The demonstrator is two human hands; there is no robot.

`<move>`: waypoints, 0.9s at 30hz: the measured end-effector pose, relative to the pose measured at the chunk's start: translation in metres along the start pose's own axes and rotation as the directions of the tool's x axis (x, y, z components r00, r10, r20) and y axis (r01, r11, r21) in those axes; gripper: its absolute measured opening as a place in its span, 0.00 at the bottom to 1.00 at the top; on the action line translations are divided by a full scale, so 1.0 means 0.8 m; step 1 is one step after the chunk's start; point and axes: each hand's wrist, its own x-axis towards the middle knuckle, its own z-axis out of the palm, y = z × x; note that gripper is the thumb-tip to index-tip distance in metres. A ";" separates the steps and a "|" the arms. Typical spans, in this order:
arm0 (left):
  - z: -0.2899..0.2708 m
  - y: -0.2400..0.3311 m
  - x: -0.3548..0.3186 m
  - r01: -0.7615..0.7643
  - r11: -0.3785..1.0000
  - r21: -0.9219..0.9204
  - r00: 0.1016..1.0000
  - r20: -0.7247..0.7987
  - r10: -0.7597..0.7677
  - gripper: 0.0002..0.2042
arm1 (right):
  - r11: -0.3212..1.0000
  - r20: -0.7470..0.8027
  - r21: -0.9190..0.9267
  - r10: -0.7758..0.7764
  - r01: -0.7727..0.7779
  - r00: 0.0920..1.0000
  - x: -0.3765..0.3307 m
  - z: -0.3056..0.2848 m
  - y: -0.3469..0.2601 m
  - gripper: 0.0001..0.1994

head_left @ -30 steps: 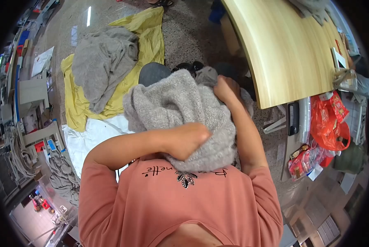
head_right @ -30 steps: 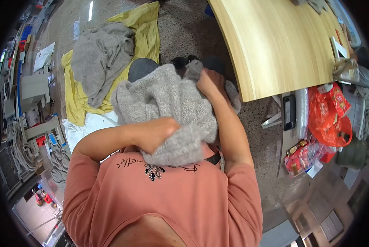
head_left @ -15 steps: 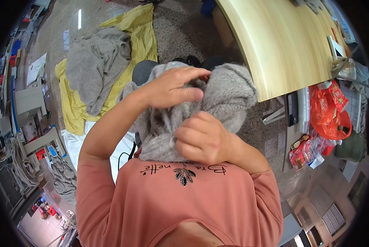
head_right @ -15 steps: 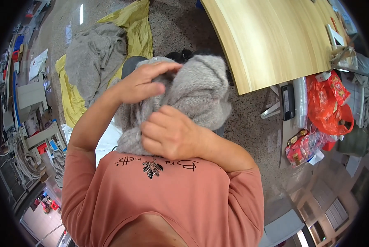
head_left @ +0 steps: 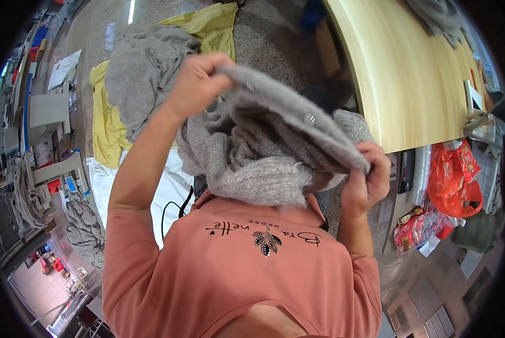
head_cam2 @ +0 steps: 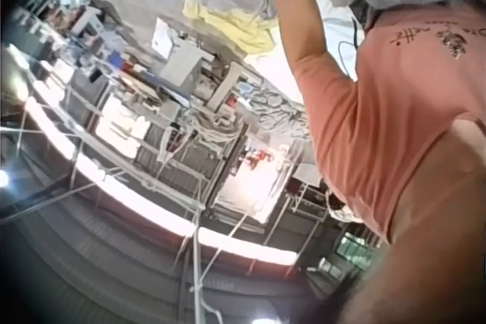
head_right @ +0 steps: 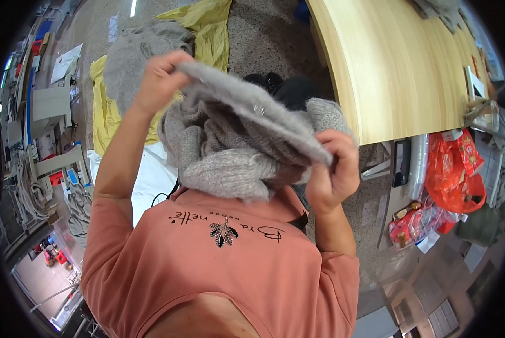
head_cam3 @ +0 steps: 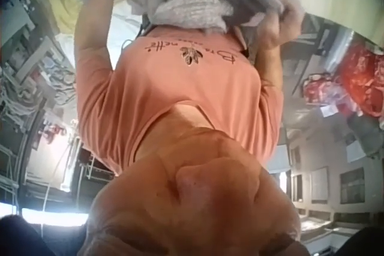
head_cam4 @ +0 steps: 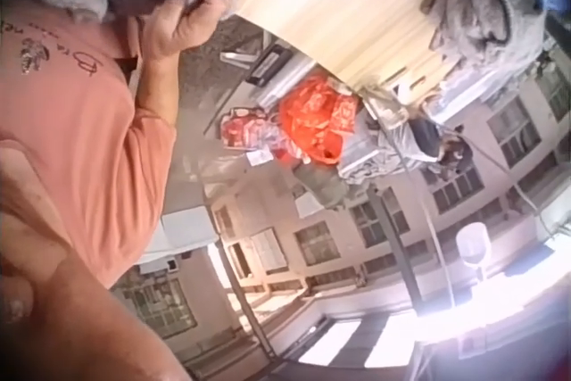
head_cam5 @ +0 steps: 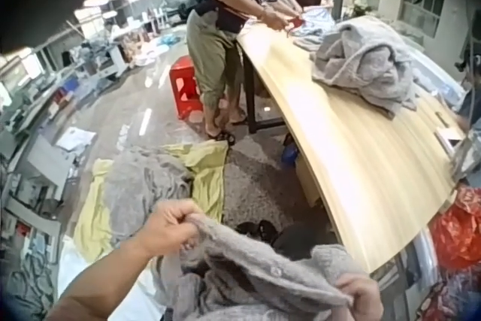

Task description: Inspecting gray fuzzy sweaters for defects and picking off loose threads or lint.

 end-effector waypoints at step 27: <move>0.030 -0.020 0.025 -0.091 0.958 0.273 0.897 0.441 -0.041 0.09 | 0.878 -0.357 0.467 0.293 -0.102 0.887 0.031 -0.025 -0.075 0.11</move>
